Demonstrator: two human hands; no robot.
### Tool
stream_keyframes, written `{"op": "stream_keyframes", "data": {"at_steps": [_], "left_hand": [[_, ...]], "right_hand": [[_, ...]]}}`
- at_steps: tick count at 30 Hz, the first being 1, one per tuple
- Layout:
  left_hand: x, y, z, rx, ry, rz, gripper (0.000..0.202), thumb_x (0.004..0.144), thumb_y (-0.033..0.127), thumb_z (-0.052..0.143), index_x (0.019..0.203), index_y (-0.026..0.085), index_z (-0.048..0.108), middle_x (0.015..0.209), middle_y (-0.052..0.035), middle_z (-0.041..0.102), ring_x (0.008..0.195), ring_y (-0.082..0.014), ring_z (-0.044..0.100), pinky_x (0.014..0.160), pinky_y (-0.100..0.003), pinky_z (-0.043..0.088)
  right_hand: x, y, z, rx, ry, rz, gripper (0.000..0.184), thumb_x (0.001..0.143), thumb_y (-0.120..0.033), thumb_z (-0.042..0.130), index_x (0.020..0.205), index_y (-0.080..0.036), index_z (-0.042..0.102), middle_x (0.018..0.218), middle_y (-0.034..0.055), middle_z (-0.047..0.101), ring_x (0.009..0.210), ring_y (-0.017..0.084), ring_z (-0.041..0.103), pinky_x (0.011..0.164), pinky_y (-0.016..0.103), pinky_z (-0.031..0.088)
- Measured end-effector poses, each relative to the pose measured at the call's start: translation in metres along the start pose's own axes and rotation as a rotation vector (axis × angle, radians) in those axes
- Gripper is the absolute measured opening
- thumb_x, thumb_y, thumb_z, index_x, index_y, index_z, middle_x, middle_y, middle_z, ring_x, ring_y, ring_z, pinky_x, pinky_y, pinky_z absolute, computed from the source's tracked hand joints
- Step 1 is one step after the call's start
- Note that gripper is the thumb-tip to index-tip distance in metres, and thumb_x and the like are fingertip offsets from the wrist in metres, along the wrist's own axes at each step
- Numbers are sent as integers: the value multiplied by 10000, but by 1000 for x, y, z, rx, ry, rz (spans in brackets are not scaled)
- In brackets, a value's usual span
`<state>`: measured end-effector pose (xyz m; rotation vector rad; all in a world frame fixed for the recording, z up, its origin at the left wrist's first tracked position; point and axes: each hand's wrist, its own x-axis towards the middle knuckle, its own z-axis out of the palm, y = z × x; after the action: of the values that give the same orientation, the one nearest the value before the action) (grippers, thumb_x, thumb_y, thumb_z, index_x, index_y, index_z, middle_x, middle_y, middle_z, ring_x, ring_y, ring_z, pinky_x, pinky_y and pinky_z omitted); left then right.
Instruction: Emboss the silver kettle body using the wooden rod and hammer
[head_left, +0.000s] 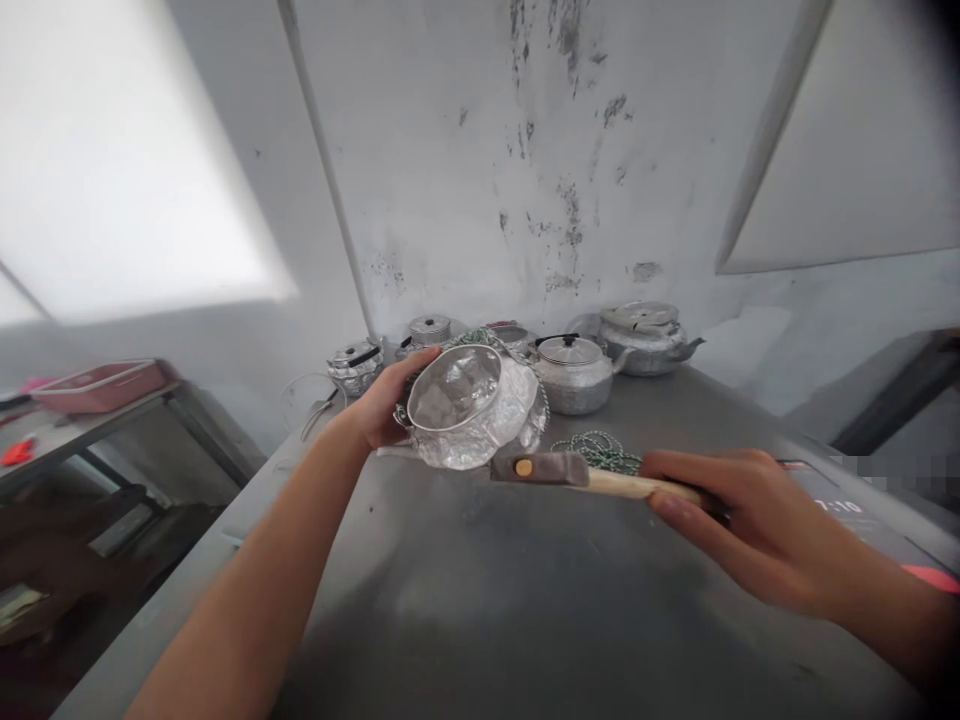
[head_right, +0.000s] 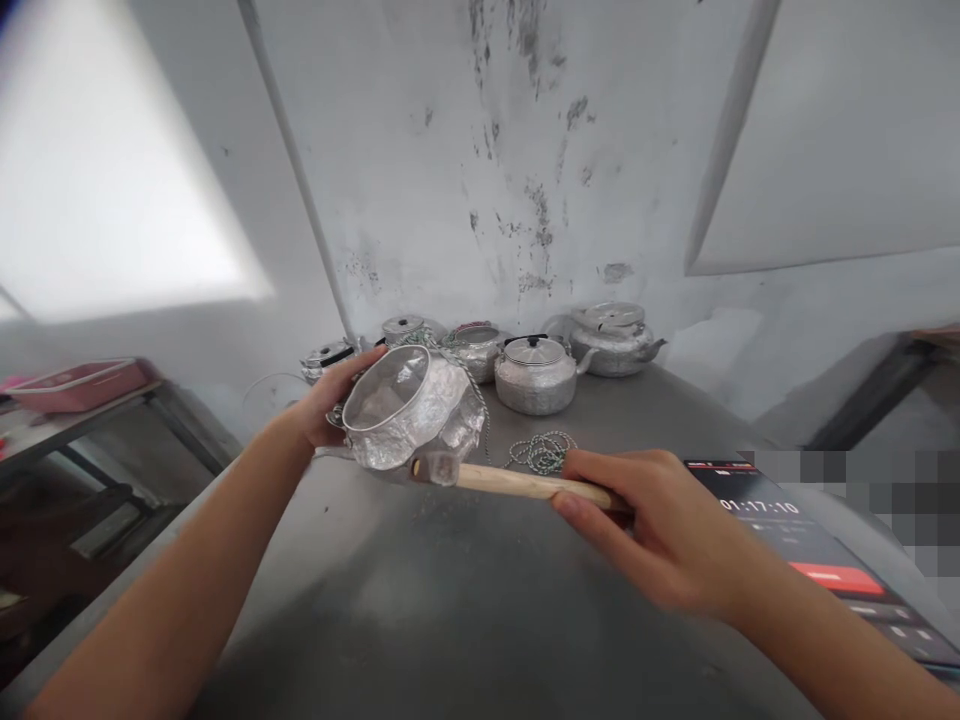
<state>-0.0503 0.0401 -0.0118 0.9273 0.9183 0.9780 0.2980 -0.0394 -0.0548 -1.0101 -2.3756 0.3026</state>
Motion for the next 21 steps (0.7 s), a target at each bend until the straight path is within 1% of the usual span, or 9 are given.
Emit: {"op": "stream_keyframes", "data": {"at_steps": [3,7,10,12,14,15,16,18,21], "left_hand": [[-11,11,1,103,47,133,371,859,522,741,916,156,758,771,-78,733,668,-235,670,650,-332,533],[-18,17,1,339,64,235,499,862,636,688,948,151,767,831,-105,737,770,-289,677,708,-365,528],[-21,15,6,631,114,298,511,873,659,663,773,167,758,722,-95,705,740,-293,655,690,-356,486],[-23,11,11,755,104,335,445,874,590,703,685,188,735,673,-84,685,744,-300,647,669,-345,448],[-25,6,16,767,82,365,281,844,471,777,756,204,762,716,-76,702,856,-338,659,686,-336,435],[-26,3,19,762,91,385,207,810,416,817,833,214,781,789,-75,725,952,-364,654,711,-331,436],[-27,1,22,771,113,408,221,767,379,856,914,228,791,887,-75,745,1053,-389,631,739,-325,438],[-29,-4,28,839,162,450,396,687,368,912,1045,254,788,1107,-74,741,1195,-437,563,785,-324,436],[-31,-11,37,1033,159,433,603,654,468,923,1193,254,755,1246,-96,702,1181,-467,573,783,-338,428]], "right_hand": [[0,1,1,83,-16,25,367,1022,-436,455,711,-245,489,578,-71,350,482,114,330,464,276,242],[2,2,5,128,-58,45,382,1029,-453,443,717,-237,495,590,-72,338,496,112,328,471,279,237],[3,0,7,140,-118,91,413,1040,-475,415,711,-238,491,590,-70,346,502,115,345,486,281,255],[5,-1,9,78,-161,146,449,1046,-517,380,717,-240,511,573,-65,389,496,123,378,495,288,271],[7,-1,12,-32,-189,192,488,1045,-563,351,734,-242,547,551,-53,455,481,134,409,503,302,266],[8,-1,14,-84,-198,207,503,1042,-580,345,740,-243,564,542,-47,483,472,139,418,508,310,255],[9,0,16,-124,-208,218,515,1037,-596,344,739,-244,573,541,-37,514,468,145,430,516,317,242],[10,0,21,-169,-215,238,530,1028,-616,344,732,-247,581,566,-12,571,481,162,464,538,330,224],[11,-4,33,-213,-208,295,541,1011,-641,339,719,-253,578,616,25,623,511,201,515,562,343,217]]}}
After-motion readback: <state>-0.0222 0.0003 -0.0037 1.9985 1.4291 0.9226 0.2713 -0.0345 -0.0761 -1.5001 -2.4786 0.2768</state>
